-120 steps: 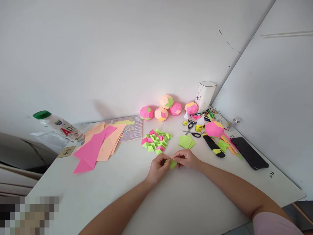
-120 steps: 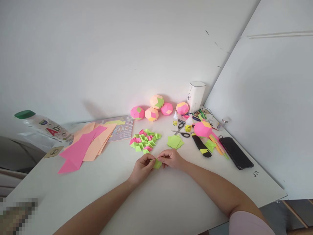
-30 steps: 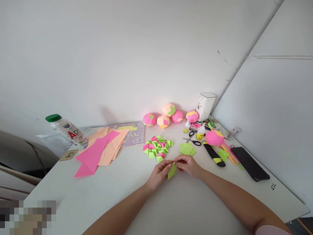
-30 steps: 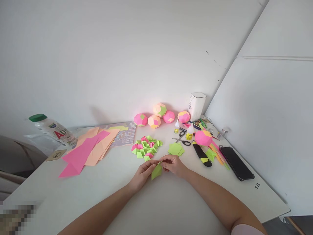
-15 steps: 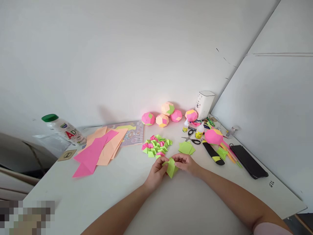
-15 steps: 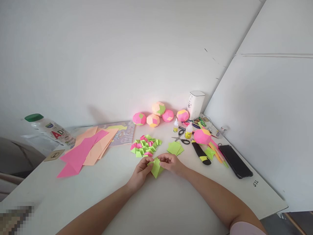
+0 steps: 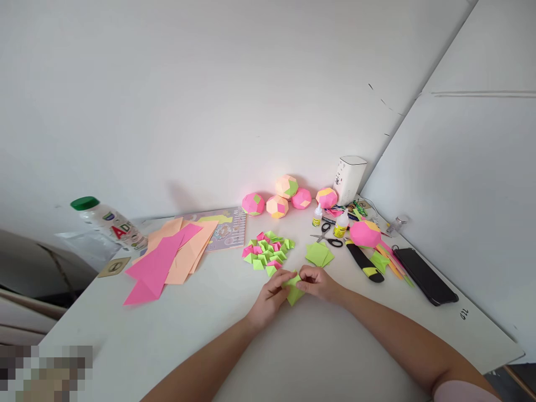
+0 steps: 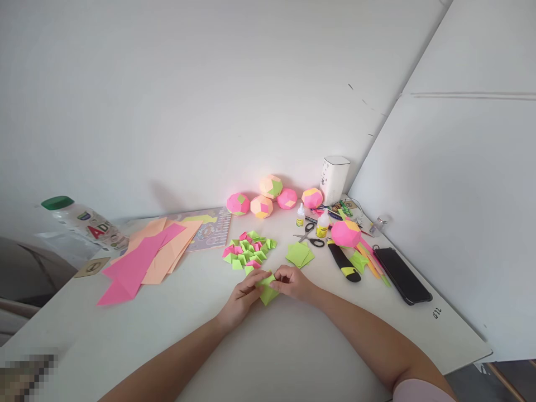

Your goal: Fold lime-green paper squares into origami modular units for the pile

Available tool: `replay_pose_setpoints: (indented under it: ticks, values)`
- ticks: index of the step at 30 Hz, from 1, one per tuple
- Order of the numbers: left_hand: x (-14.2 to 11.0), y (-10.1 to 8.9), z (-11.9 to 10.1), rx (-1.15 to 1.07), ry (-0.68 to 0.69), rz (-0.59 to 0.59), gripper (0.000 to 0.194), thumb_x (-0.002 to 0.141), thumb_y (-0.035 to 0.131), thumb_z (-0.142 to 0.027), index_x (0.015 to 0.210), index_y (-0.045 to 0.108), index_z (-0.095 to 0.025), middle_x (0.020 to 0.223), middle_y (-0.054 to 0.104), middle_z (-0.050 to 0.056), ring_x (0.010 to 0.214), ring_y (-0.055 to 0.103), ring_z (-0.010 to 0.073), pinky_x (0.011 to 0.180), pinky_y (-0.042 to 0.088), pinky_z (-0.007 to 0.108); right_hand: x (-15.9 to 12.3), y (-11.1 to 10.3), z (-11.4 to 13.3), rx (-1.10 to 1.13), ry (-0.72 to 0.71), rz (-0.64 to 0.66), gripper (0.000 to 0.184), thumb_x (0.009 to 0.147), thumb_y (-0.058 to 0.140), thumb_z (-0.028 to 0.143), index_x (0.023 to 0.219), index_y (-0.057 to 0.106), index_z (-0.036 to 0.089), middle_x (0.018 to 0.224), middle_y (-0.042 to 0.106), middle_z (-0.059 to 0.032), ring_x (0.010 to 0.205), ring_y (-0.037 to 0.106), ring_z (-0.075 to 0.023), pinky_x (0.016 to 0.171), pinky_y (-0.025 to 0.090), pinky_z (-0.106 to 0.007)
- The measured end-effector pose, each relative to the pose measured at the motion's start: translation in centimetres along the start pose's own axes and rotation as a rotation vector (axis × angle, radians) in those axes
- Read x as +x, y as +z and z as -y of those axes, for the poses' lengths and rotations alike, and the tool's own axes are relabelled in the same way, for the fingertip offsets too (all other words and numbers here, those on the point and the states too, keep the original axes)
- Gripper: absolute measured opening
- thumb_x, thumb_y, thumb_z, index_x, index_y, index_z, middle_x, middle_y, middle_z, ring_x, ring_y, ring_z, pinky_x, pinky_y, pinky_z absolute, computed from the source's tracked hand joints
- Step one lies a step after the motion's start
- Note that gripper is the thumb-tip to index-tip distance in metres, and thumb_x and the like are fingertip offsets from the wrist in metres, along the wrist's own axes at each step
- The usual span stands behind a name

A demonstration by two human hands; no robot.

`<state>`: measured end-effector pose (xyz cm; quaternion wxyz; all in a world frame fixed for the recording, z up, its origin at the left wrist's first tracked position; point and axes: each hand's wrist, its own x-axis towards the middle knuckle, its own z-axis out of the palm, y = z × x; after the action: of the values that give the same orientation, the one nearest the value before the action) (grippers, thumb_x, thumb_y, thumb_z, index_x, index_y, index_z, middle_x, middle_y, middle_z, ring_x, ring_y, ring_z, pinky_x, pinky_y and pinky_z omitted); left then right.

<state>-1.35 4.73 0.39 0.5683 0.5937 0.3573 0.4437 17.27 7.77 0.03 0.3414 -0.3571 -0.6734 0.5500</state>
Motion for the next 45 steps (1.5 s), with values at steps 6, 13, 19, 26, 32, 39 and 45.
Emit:
replay_pose_setpoints:
  ticks: [6,13,19,26,32,39,45]
  values:
    - [0.1,0.1,0.7,0.002,0.029,-0.010,0.031,0.078,0.056,-0.026,0.109,0.062,-0.025,0.097,0.051,0.005,0.081,0.050,0.0159,0.065,0.043,0.025,-0.1,0.0,0.2,0.035,0.017,0.002,0.033,0.075,0.062,0.044,0.063,0.049,0.016,0.067,0.040,0.0032,0.052,0.034,-0.0076,0.048,0.031,-0.022]
    - [0.1,0.6,0.9,-0.037,-0.117,-0.123,0.037,0.072,0.062,-0.039,0.105,0.062,-0.020,0.091,0.050,0.004,0.068,0.049,0.0121,0.055,0.042,0.022,0.0,0.1,-0.3,0.068,-0.025,-0.044,0.027,0.070,0.068,0.041,0.073,0.059,0.015,0.078,0.051,-0.0011,0.060,0.046,-0.0098,0.054,0.038,-0.023]
    - [0.1,0.7,0.3,-0.017,-0.179,-0.101,0.036,0.073,0.061,-0.044,0.099,0.063,-0.020,0.069,0.047,-0.002,0.050,0.038,0.0074,0.046,0.033,0.021,0.0,0.2,-0.3,0.053,-0.029,-0.118,0.026,0.070,0.068,0.040,0.072,0.061,0.016,0.074,0.054,-0.0013,0.061,0.048,-0.0109,0.054,0.040,-0.023]
    - [0.1,0.5,0.2,0.105,-0.083,-0.071,0.029,0.078,0.056,-0.038,0.099,0.065,-0.020,0.071,0.051,0.000,0.057,0.043,0.0108,0.053,0.036,0.022,-0.1,0.3,-0.3,0.166,0.049,-0.126,0.029,0.068,0.071,0.036,0.086,0.060,0.016,0.074,0.056,0.0003,0.060,0.050,-0.0099,0.056,0.042,-0.023]
    - [0.0,0.5,0.2,0.163,-0.050,-0.063,0.027,0.080,0.054,-0.037,0.098,0.067,-0.021,0.070,0.050,0.001,0.058,0.043,0.0117,0.055,0.037,0.023,0.0,0.3,0.2,0.231,0.027,-0.110,0.021,0.069,0.071,0.032,0.081,0.066,0.015,0.075,0.059,-0.0016,0.066,0.053,-0.0120,0.059,0.044,-0.024]
    - [0.0,0.5,-0.1,0.216,-0.066,-0.053,0.030,0.082,0.051,-0.039,0.100,0.067,-0.021,0.069,0.048,0.000,0.059,0.043,0.0122,0.055,0.037,0.023,0.0,0.3,0.0,0.237,0.009,-0.119,0.022,0.068,0.071,0.034,0.078,0.067,0.015,0.071,0.059,-0.0010,0.060,0.053,-0.0110,0.055,0.043,-0.023]
    - [0.0,0.4,0.0,0.252,-0.067,-0.036,0.030,0.083,0.050,-0.038,0.102,0.066,-0.021,0.069,0.048,-0.001,0.058,0.043,0.0111,0.055,0.036,0.022,0.0,0.3,0.3,0.237,0.006,-0.131,0.018,0.067,0.072,0.032,0.075,0.068,0.015,0.070,0.059,-0.0009,0.061,0.052,-0.0113,0.054,0.043,-0.023]
